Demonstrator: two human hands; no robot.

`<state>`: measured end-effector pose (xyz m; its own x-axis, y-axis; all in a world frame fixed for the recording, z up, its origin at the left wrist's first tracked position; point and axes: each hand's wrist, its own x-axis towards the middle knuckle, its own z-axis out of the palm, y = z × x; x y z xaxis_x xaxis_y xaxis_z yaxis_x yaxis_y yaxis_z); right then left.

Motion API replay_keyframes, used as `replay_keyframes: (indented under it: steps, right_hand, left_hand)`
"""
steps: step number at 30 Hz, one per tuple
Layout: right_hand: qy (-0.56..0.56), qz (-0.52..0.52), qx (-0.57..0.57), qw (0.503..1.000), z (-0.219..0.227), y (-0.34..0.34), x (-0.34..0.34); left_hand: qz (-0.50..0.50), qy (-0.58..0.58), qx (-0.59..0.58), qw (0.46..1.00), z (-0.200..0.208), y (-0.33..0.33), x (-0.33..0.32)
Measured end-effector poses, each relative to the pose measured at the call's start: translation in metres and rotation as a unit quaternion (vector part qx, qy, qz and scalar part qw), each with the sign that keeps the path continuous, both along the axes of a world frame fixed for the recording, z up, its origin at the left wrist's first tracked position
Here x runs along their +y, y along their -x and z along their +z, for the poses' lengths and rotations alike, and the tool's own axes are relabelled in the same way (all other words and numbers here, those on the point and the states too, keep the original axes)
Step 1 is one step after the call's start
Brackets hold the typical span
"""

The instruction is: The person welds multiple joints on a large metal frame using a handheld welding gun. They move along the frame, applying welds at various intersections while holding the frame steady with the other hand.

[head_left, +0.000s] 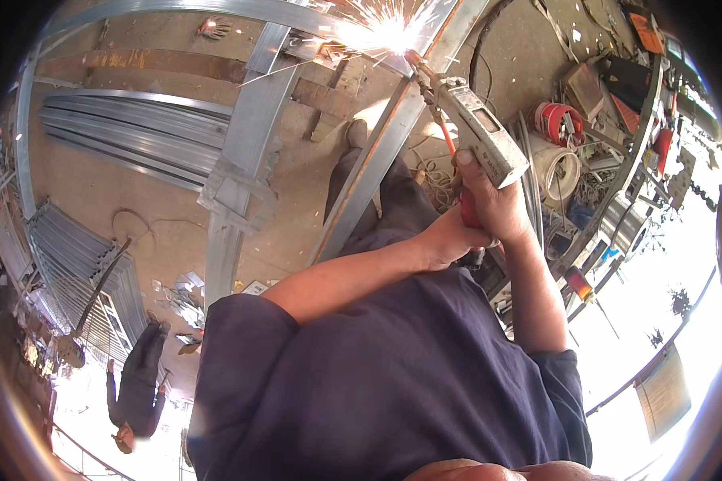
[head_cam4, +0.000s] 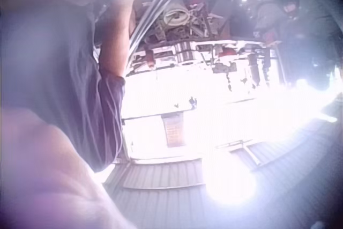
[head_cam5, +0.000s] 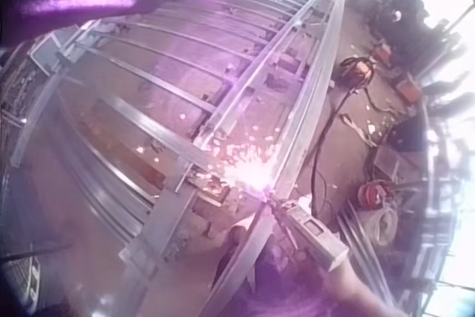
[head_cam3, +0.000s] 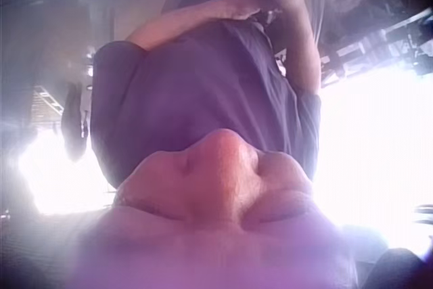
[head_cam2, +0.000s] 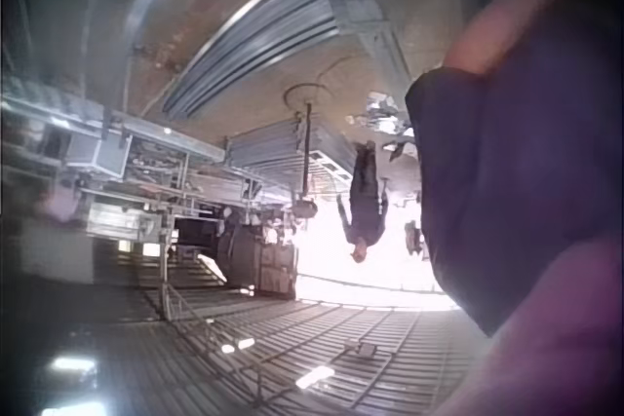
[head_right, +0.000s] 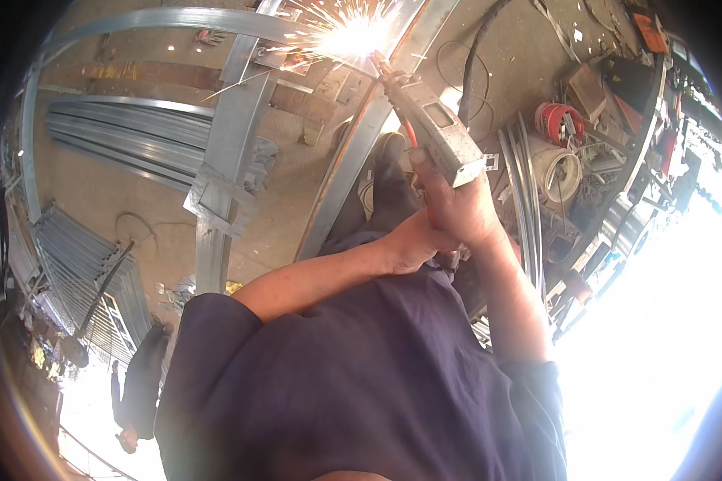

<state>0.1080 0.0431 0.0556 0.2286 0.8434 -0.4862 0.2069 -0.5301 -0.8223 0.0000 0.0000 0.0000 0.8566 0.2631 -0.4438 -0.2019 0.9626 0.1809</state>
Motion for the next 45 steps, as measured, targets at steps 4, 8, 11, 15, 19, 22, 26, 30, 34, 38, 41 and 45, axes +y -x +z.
replay_keyframes:
  steps: [4, 8, 11, 15, 19, 22, 26, 30, 34, 38, 41, 45]
  right_hand:
    - [0.000, 0.001, 0.001, 1.000, 0.003, -0.001, -0.001]
    - [-0.004, 0.003, 0.001, 1.000, 0.000, -0.003, -0.004]
    - [0.006, -0.003, 0.013, 1.000, 0.001, -0.004, -0.005]
    - [0.011, -0.014, 0.027, 0.999, 0.002, -0.003, -0.006]
    - [0.040, -0.003, 0.036, 0.999, 0.005, -0.004, -0.007]
    - [0.026, -0.003, 0.035, 0.999, 0.004, -0.004, -0.008]
    - [0.024, 0.004, 0.033, 0.999, 0.002, -0.007, -0.010]
    - [0.040, 0.007, 0.034, 0.999, 0.006, -0.006, -0.010]
    - [0.039, -0.011, 0.026, 0.999, 0.007, -0.003, -0.012]
    - [0.020, -0.016, 0.027, 0.999, 0.004, -0.004, -0.016]
    - [0.028, -0.011, 0.031, 0.999, 0.004, -0.005, -0.017]
    - [0.018, -0.019, 0.032, 0.999, 0.003, -0.004, -0.020]
  left_hand:
    - [-0.006, -0.013, 0.009, 1.000, 0.002, 0.000, 0.000]
    - [0.001, -0.018, 0.010, 1.000, 0.001, -0.001, -0.003]
    - [-0.009, -0.023, 0.021, 0.999, 0.000, -0.001, -0.004]
    - [-0.013, -0.024, 0.015, 1.000, -0.002, -0.003, -0.007]
    - [-0.011, -0.024, 0.021, 0.999, 0.000, -0.002, -0.007]
    - [-0.014, -0.023, 0.022, 0.999, 0.000, -0.002, -0.008]
    - [-0.022, -0.035, 0.026, 0.999, -0.002, -0.002, -0.011]
    - [-0.029, -0.041, 0.034, 0.998, -0.001, -0.001, -0.011]
    - [-0.023, -0.040, 0.029, 0.998, -0.004, -0.004, -0.016]
    - [-0.026, -0.040, 0.030, 0.998, -0.003, -0.004, -0.017]
    - [-0.024, -0.050, 0.034, 0.998, -0.003, -0.004, -0.019]
    - [-0.037, -0.060, 0.034, 0.997, -0.003, -0.004, -0.020]
